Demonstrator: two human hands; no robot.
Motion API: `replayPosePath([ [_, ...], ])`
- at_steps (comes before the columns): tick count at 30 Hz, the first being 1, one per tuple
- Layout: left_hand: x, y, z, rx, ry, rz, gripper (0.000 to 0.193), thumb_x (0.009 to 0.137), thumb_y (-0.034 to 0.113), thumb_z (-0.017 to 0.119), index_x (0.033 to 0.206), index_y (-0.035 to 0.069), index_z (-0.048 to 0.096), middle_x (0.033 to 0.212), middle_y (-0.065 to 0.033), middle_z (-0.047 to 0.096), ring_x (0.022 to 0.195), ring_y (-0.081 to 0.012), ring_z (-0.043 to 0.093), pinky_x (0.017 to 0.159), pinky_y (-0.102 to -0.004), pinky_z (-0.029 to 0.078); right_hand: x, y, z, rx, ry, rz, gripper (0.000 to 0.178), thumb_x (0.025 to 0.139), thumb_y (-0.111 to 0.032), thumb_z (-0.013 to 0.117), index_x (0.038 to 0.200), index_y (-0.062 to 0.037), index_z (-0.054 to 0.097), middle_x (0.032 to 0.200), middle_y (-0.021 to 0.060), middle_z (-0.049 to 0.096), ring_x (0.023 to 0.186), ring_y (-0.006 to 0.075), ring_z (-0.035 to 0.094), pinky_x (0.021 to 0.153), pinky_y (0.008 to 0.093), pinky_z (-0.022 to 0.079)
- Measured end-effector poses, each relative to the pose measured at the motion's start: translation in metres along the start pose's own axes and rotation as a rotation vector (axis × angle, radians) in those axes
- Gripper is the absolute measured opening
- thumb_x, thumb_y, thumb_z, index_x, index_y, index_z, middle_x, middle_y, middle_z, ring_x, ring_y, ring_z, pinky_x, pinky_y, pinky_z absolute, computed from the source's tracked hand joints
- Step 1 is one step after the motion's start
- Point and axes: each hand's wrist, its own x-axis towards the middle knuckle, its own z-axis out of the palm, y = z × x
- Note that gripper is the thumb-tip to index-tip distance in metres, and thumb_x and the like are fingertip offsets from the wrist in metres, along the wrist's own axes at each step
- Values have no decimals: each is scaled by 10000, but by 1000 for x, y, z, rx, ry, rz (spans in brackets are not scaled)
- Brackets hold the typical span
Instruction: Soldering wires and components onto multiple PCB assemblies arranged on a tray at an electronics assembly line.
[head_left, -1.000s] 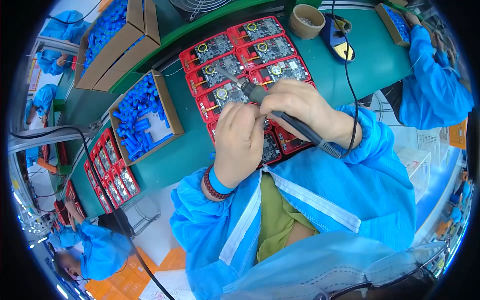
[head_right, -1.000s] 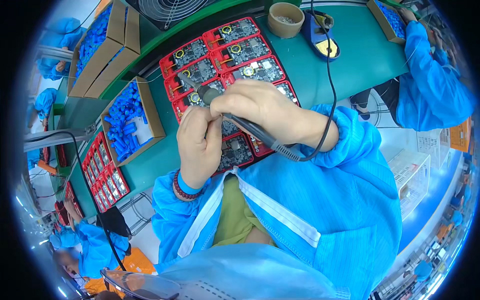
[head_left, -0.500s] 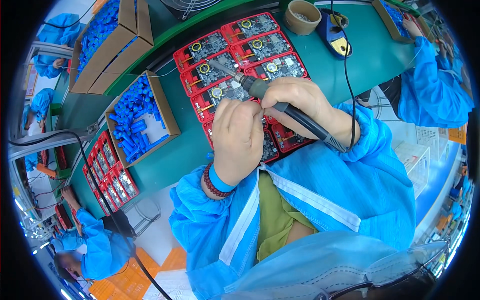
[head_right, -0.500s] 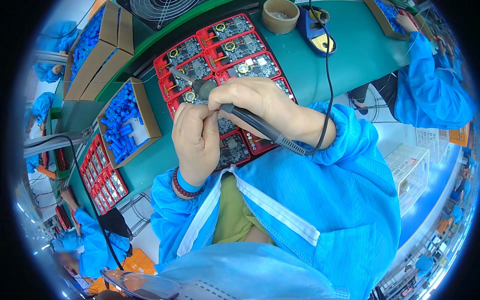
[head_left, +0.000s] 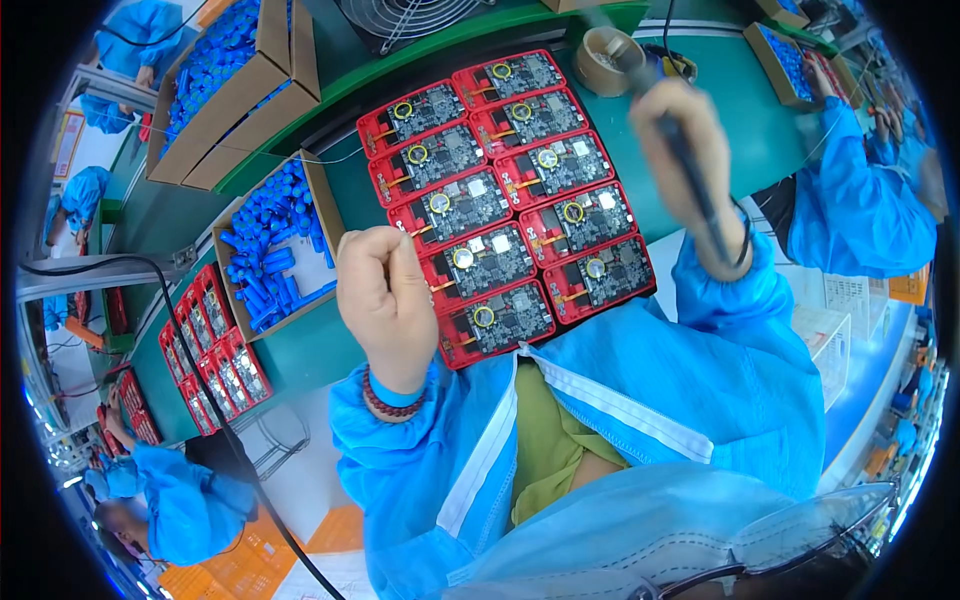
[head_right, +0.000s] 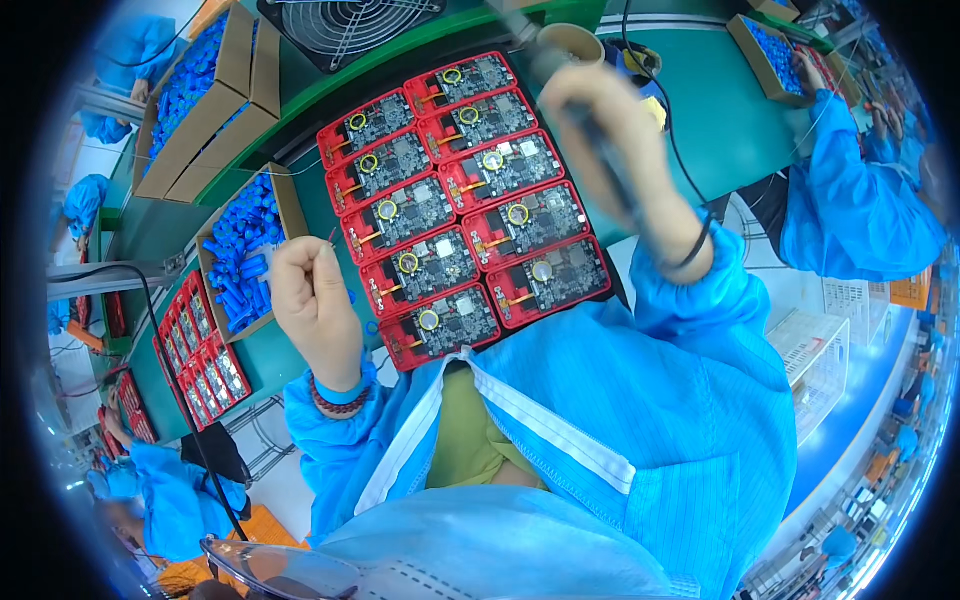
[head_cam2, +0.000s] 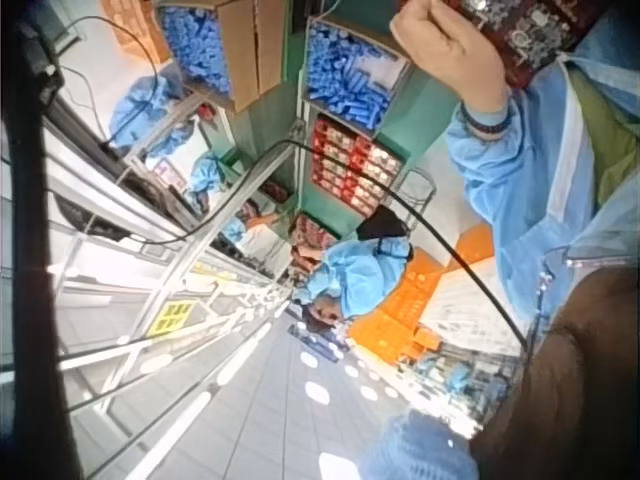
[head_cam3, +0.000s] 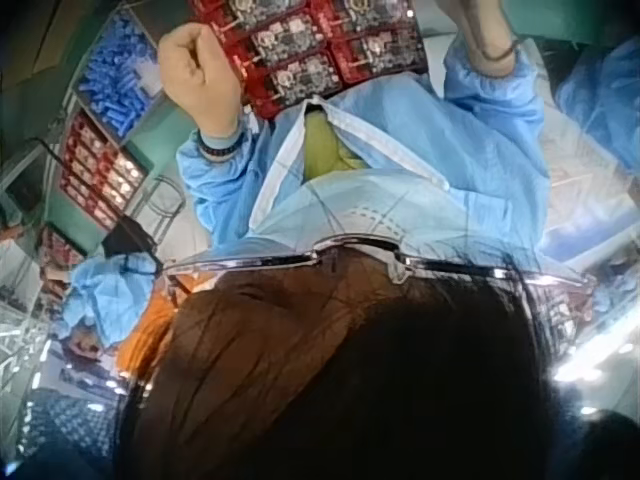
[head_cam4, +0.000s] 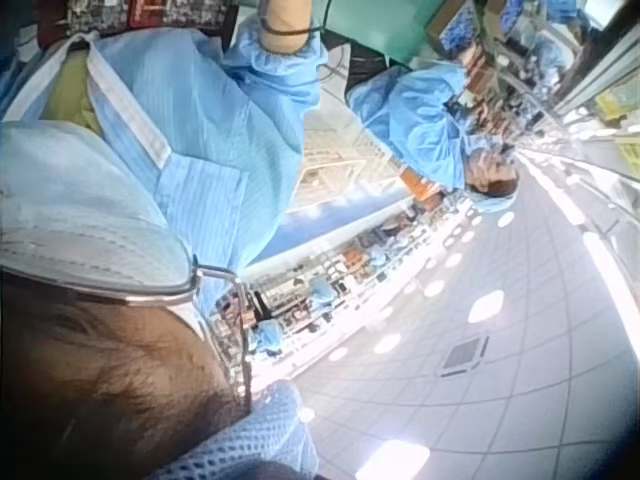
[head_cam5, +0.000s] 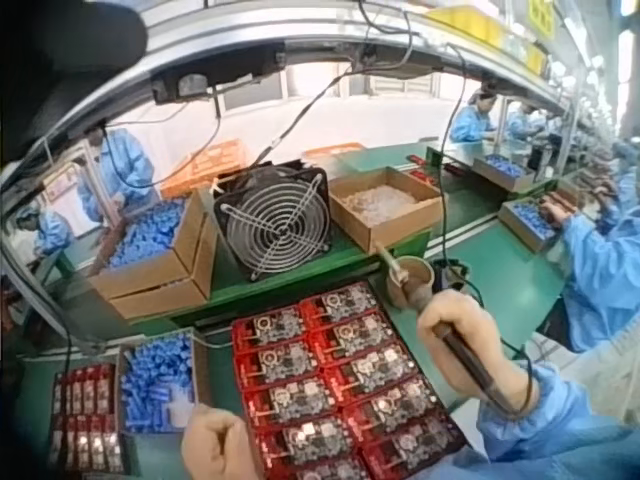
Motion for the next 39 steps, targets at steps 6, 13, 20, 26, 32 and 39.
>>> replayPosePath([
  [6,-5,-14,-5,-205,-47,-212,60,941,75,492,930,28,528,780,26,490,640,-10,389,533,-182,321,110,71,-23,-78,181,-112,214,877,-12,547,1078,-68,497,775,5,492,670,72,461,599,213,398],
  [13,-13,-38,-13,-209,-38,-319,75,935,97,511,926,26,534,793,23,510,687,-24,412,583,-186,338,149,121,-19,164,109,427,132,910,-127,572,1030,-83,537,760,9,523,654,71,480,547,229,404],
  [20,-11,-62,-18,-38,-92,-276,49,882,50,563,868,5,553,768,-4,534,712,-63,473,625,-215,390,83,70,-31,382,81,154,139,924,-126,535,1002,-10,534,886,58,567,845,141,534,753,283,445],
  [26,-10,-69,-7,124,-210,-173,60,857,44,574,865,-14,562,763,-73,566,715,-139,540,650,-271,439,8,-6,37,705,-393,3,314,929,-281,494,926,25,565,785,126,560,636,141,462,542,278,359],
  [32,-9,-67,-3,196,-253,-62,45,828,35,594,852,6,570,750,-92,557,707,-199,545,641,-311,443,0,-30,61,699,-561,141,230,884,-222,542,849,3,576,747,102,571,607,185,489,556,311,390],
  [39,-19,-59,-8,212,-346,-28,38,783,15,604,802,15,571,737,-90,538,724,-258,502,670,-357,413,-14,-30,66,702,-614,97,171,873,-191,545,867,-23,580,747,82,606,605,204,517,559,327,414],
])
